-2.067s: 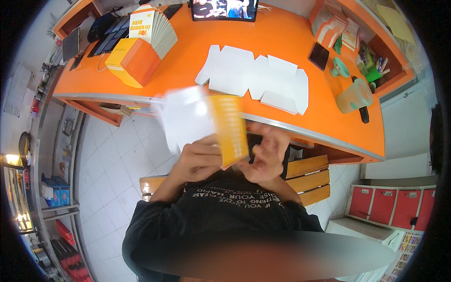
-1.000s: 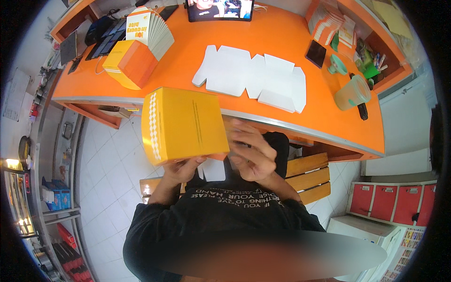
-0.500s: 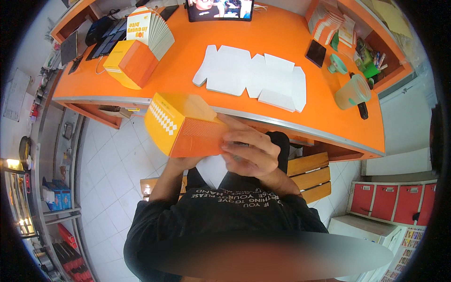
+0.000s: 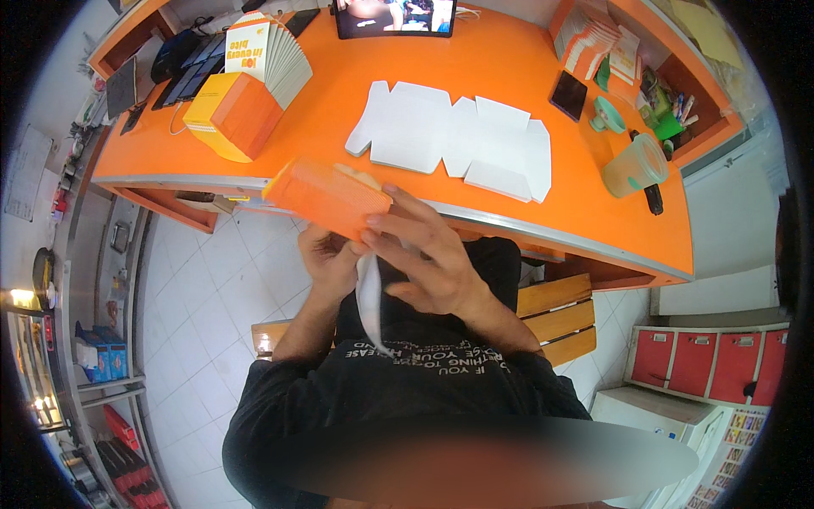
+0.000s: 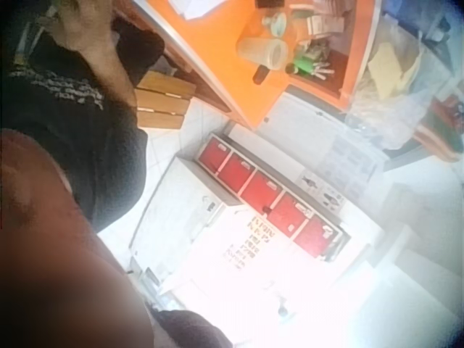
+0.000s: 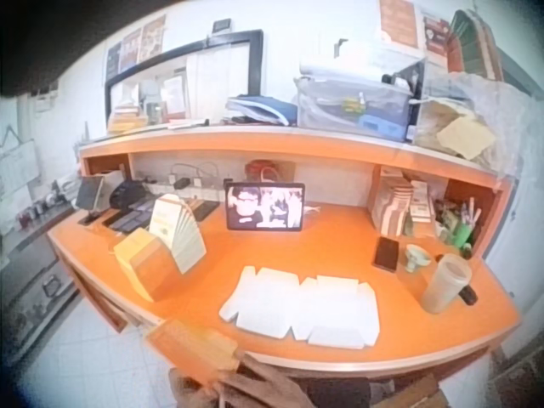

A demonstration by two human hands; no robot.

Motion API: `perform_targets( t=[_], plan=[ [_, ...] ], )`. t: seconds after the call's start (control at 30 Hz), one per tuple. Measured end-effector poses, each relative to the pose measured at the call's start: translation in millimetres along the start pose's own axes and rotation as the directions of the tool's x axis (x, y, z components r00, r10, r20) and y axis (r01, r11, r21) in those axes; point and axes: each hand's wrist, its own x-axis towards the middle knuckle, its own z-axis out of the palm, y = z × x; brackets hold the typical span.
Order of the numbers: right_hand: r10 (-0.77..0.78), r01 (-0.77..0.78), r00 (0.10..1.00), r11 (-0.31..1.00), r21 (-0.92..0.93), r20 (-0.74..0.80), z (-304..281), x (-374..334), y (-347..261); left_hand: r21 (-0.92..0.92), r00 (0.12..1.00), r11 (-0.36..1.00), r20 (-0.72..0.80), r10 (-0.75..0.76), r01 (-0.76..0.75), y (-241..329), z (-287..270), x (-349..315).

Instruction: The person assembles small, flat-packed cardboard boxes by folding the flaps and tucking the tabs into slots. They handle the boxes one at a time, folding the sides and bottom to form a cube shape, and then place the finished boxes on the counter.

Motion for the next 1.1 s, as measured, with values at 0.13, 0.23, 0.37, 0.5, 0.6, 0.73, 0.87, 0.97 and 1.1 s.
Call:
perform_targets(
  t=[0.13, 0.23, 0.37, 0.5, 0.6, 0.73, 0.87, 0.97, 1.1],
  plan=[
    [-0.131, 0.137, 0.99, 0.978, -0.158, 0.047, 4, -13, 21, -0.034, 0.995, 0.995, -0.03, -0.1, 0.099, 10, 0, -2],
    [0.198, -0.178, 0.942, 0.979, 0.096, -0.27, 4, -14, 4, -0.207, 0.973, 0.965, -0.13, -0.19, 0.161, 29, 3, -9],
    [0.475, -0.32, 0.846, 0.816, 0.481, -0.244, 9, -25, 12, -0.338, 0.966, 0.923, -0.116, -0.232, 0.181, 28, 3, -21],
    [0.635, -0.296, 0.772, 0.394, 0.87, -0.025, 7, -35, 3, -0.402, 0.94, 0.869, -0.053, -0.337, 0.289, 38, 8, -18],
    [0.582, -0.242, 0.811, 0.425, 0.872, -0.059, -7, -40, 7, -0.407, 0.921, 0.842, -0.008, -0.389, 0.353, 39, 2, -11],
    [0.489, -0.202, 0.793, 0.773, 0.601, -0.362, -20, -31, -6, -0.193, 0.963, 0.944, 0.036, -0.266, 0.268, 21, -7, -1],
    [0.352, -0.177, 0.89, 0.852, 0.492, -0.289, -13, -31, -6, -0.038, 0.955, 0.964, 0.15, -0.256, 0.264, 27, 13, -17],
    [0.445, -0.232, 0.786, 0.856, 0.461, -0.429, 3, -19, -13, 0.084, 0.891, 0.921, 0.235, -0.388, 0.38, 21, 0, -33],
    [0.13, -0.187, 0.924, 0.974, -0.128, -0.36, -26, -21, -7, -0.409, 0.962, 0.886, -0.062, -0.265, 0.218, 16, -2, -14]
  ],
)
